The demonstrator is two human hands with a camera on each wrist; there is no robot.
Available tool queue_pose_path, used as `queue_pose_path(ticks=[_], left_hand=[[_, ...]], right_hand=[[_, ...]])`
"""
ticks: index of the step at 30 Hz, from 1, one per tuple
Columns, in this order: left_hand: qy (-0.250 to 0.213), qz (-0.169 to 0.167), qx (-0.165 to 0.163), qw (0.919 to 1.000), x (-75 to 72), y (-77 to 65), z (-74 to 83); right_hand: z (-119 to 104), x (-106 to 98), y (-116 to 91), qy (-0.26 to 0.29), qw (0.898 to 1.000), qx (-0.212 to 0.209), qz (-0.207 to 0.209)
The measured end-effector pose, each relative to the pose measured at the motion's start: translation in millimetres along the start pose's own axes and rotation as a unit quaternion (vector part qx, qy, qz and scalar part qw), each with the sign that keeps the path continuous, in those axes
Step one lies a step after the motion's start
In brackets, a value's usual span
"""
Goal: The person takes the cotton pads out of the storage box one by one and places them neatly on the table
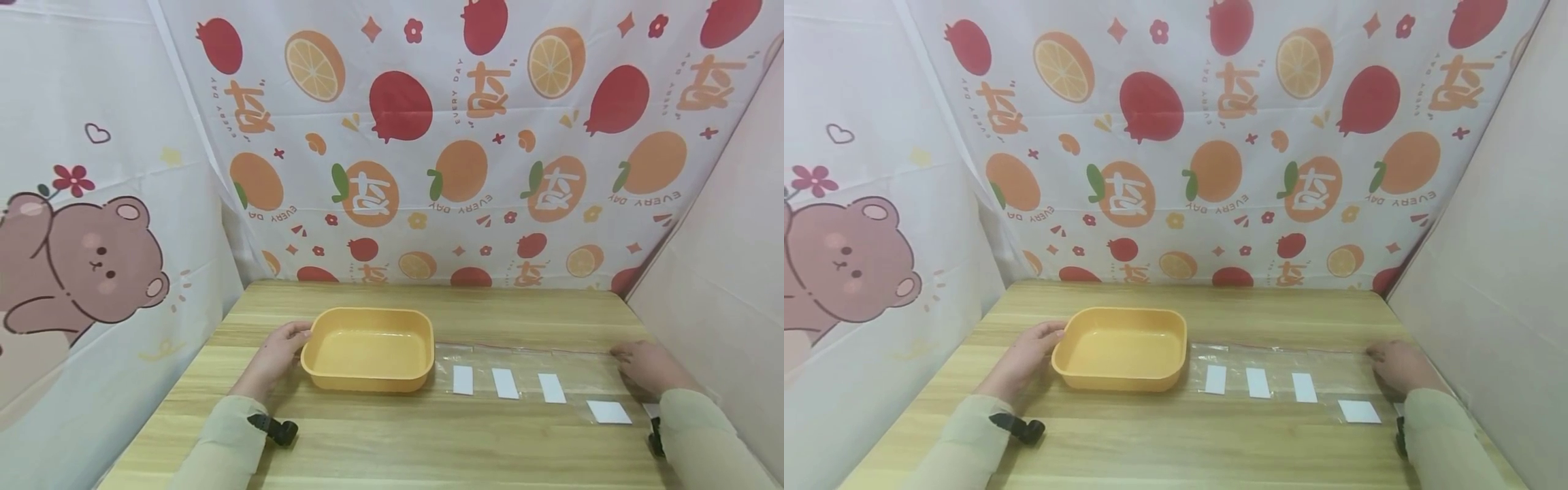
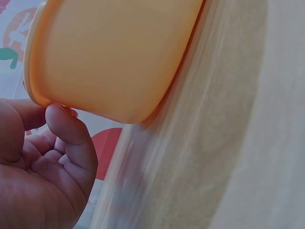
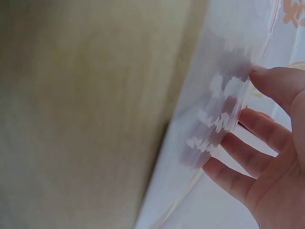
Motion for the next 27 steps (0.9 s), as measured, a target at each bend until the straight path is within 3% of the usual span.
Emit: queue_pose_path(ticks=[6,15,19,27], left_hand=[[0.009,0.0,-0.003,1.0,-0.2,3.3,-1.1],[0.012,-0.002,-0.004,0.9999,2.4,2.9,0.9],[0.016,-0.001,-0.005,0.9999,1.6,2.1,0.9],[0.035,0.002,-0.006,0.9993,-0.1,0.5,0.1]], right_hand=[[7.6,4.0,2.6,-0.008,1.0,-0.001,0.005],[4.2,-3.5,1.5,0.035,0.999,0.019,0.028],[-17.9,-15.5,5.2,0.041,0.998,0.017,0.045],[-92.0,-33.8,17.9,0.066,0.996,0.002,0.06]])
Point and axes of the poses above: each hand's wrist, its own y-axis towards the middle knuckle, its own x-axis out of the palm, z = x × y, the point moved 4 cm from there along y, towards the middle knuckle, and after that the axes turned 10 degrees about -z, right-handed, at the moved point
